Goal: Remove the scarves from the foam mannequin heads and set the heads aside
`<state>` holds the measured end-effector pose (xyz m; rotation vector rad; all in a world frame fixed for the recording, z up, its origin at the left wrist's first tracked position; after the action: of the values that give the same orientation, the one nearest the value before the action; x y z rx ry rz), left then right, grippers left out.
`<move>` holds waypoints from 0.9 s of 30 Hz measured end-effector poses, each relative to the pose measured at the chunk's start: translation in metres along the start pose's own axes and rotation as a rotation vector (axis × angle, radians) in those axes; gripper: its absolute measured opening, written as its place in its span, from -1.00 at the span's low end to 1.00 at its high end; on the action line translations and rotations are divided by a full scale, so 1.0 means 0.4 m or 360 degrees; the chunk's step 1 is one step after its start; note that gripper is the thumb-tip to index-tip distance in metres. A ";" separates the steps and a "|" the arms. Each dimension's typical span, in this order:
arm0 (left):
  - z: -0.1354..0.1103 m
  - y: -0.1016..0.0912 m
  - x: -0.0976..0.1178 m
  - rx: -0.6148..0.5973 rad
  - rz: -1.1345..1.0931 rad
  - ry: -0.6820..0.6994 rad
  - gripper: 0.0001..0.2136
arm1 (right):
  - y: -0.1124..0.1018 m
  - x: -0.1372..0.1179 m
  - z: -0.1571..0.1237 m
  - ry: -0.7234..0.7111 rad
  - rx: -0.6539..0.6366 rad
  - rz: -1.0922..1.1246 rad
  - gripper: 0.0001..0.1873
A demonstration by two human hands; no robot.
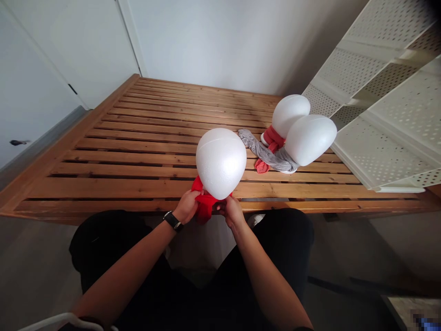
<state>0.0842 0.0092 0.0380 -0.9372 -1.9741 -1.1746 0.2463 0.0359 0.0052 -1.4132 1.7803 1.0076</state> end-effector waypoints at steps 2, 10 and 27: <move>-0.001 -0.007 0.006 -0.0014 -0.0025 -0.0055 -0.69 | -0.009 -0.013 0.007 0.0043 0.0019 0.0089 -0.73; 0.034 -0.046 0.031 0.0029 0.0202 0.0151 -0.60 | -0.073 -0.105 0.064 -0.0027 0.0155 0.0319 -0.71; 0.026 -0.039 0.033 -0.0312 0.0343 -0.0294 -0.56 | -0.122 0.001 -0.086 -0.0207 0.0216 0.0209 -0.44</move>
<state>0.0625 0.0167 0.0378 -1.3666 -1.8640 -1.2084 0.2930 -0.0004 0.0138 -1.1352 1.8273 1.0012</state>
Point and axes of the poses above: each hand's wrist, its own z-axis towards the middle knuckle, its own y-axis out of the palm, x = y × z, the point moved 3 cm from there along z, towards the middle knuckle, and after that the axes turned 5 degrees about x, right-handed, at the moved point
